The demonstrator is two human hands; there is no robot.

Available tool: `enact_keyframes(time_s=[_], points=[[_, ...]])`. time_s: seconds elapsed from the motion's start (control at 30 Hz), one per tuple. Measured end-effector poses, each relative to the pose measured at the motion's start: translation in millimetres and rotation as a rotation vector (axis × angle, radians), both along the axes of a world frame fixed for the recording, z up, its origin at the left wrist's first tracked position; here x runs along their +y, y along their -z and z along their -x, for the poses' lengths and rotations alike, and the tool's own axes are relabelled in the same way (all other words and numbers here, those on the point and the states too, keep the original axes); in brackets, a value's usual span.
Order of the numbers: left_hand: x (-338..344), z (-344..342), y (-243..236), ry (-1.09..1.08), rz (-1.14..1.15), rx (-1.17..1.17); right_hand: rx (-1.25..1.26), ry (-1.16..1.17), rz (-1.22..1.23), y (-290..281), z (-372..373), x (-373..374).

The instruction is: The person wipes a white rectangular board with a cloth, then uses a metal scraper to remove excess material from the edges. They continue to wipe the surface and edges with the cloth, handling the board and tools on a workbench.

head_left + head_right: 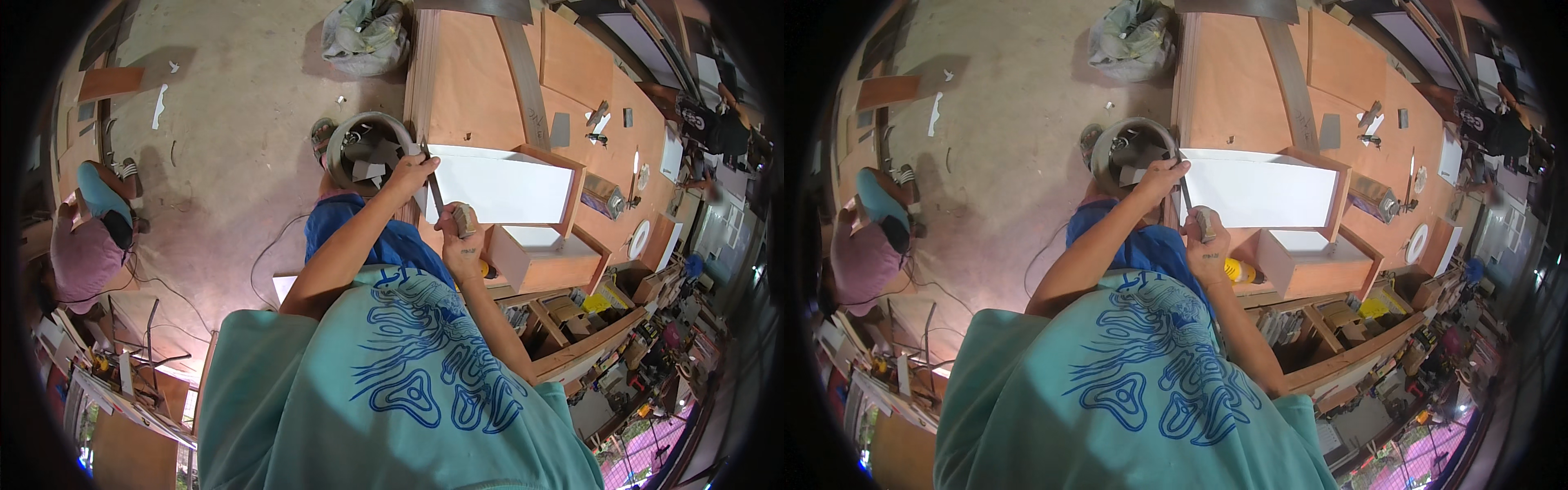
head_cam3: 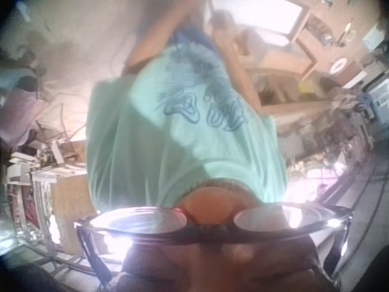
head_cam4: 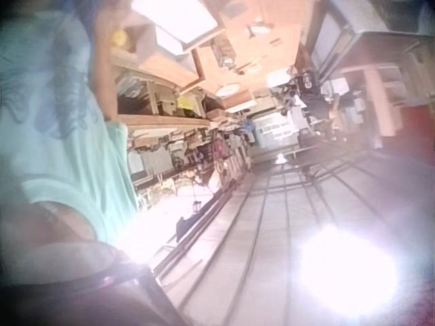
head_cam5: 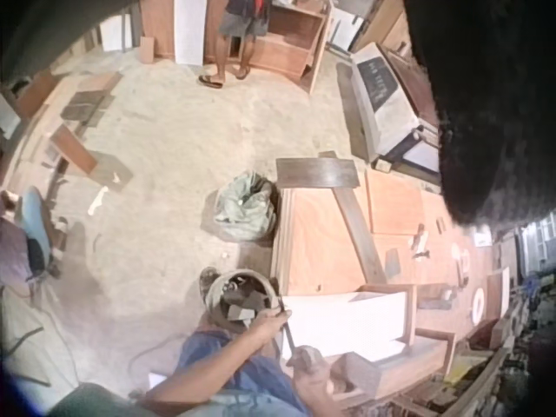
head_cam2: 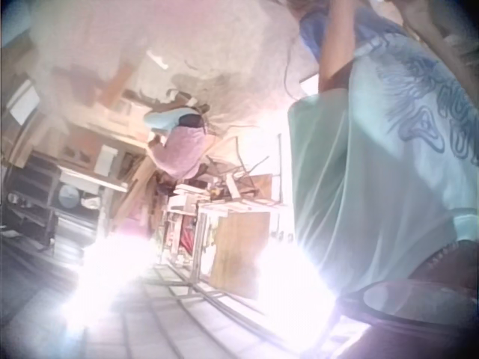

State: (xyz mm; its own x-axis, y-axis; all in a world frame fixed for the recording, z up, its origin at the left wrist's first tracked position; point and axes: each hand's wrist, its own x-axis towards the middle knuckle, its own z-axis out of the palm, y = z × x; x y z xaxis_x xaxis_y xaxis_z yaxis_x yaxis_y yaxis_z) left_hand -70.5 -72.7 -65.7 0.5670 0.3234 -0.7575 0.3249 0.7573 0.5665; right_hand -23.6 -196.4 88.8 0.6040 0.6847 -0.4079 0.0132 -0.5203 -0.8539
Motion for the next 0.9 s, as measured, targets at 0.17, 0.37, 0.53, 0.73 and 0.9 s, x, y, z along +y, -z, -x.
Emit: enact_keyframes(time_s=[0.17,0.37,0.53,0.73,0.9], points=[[-10,4,9,-0.107,-0.027,-0.031,-0.001,-0.02,0.001,38,6,-11],[-5,14,-12,0.183,-0.393,0.002,-0.168,-0.184,-0.052,21,9,-19],[-6,4,-17,0.301,-0.42,0.073,-0.052,-0.054,-0.043,-3,6,-20],[-20,-6,-7,0.196,-0.372,0.124,-0.229,-0.178,-0.066,14,11,-21],[-28,-12,-9,0.269,-0.473,0.21,-0.312,-0.212,-0.002,27,13,-39]])
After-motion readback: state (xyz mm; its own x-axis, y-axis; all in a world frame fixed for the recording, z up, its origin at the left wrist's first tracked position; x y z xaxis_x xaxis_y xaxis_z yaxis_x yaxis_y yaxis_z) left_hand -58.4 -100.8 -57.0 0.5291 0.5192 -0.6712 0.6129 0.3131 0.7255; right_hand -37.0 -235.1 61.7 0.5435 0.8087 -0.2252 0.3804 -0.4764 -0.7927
